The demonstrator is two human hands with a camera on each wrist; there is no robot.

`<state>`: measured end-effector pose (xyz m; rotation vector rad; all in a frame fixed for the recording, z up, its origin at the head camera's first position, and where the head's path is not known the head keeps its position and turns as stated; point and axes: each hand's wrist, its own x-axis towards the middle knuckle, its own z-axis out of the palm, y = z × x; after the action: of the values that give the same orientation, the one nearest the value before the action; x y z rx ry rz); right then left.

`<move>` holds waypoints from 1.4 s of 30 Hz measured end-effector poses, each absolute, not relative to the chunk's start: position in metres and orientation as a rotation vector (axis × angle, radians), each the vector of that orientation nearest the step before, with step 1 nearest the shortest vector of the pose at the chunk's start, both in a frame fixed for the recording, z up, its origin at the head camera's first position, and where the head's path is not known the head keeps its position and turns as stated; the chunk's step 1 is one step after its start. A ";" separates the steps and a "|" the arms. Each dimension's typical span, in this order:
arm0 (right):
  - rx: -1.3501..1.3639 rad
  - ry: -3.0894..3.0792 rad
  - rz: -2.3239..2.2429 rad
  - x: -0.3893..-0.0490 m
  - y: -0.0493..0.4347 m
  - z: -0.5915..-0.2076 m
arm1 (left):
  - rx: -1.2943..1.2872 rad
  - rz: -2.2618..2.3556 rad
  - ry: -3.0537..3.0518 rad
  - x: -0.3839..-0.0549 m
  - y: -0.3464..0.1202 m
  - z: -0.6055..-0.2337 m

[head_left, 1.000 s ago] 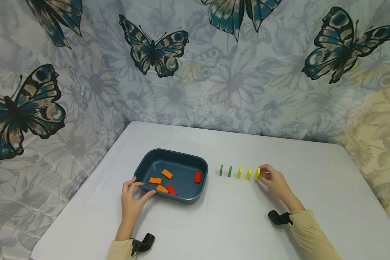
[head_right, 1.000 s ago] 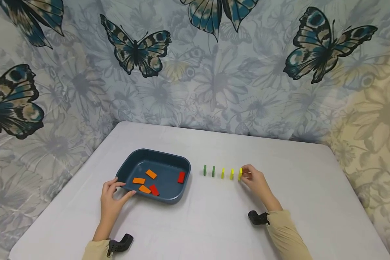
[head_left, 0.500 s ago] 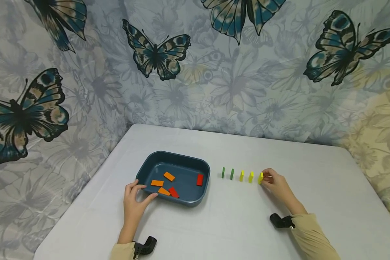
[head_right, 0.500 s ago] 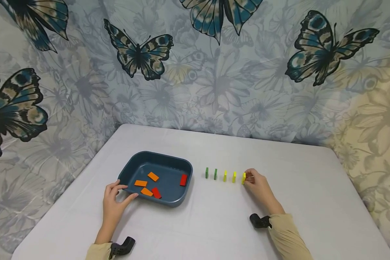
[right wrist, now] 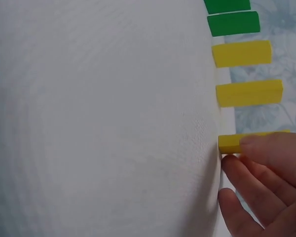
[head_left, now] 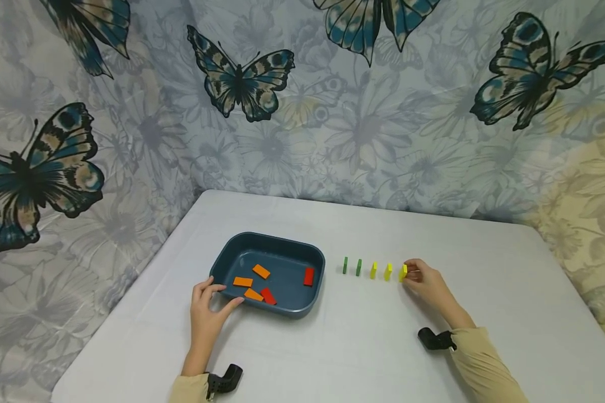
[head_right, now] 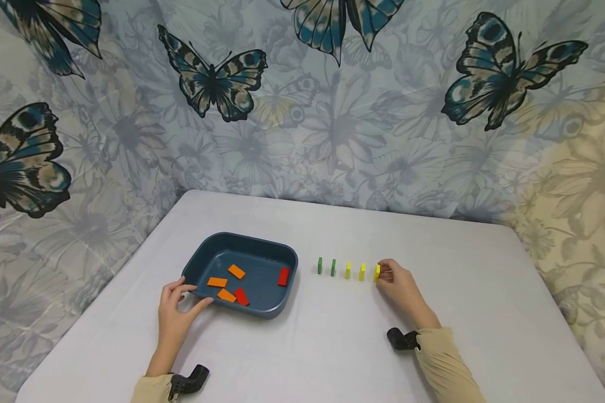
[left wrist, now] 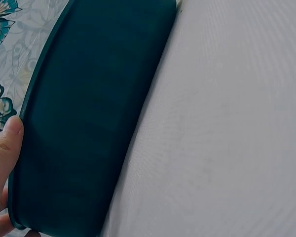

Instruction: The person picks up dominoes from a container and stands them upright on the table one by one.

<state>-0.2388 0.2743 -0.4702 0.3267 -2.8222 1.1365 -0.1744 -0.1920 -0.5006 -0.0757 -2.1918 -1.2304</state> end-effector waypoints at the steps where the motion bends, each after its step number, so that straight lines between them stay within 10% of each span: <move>1: 0.327 -2.825 1.137 -0.239 0.274 -0.470 | -0.074 -1.234 -2.195 -0.174 -0.192 -0.501; 16: 0.263 -2.400 1.037 -0.274 0.290 -0.496 | -0.069 -1.206 -2.218 -0.172 -0.196 -0.502; 27: 0.417 -2.351 1.201 -0.243 0.205 -0.415 | -0.084 -1.220 -2.220 -0.175 -0.195 -0.501; 42: 0.540 -2.432 1.463 -0.254 0.123 -0.422 | -0.078 -1.225 -2.213 -0.176 -0.198 -0.501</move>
<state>-0.2539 0.1227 -0.4223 0.5395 -2.4316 1.4634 -0.1760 -0.1976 -0.5011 -0.0780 -2.2130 -1.2250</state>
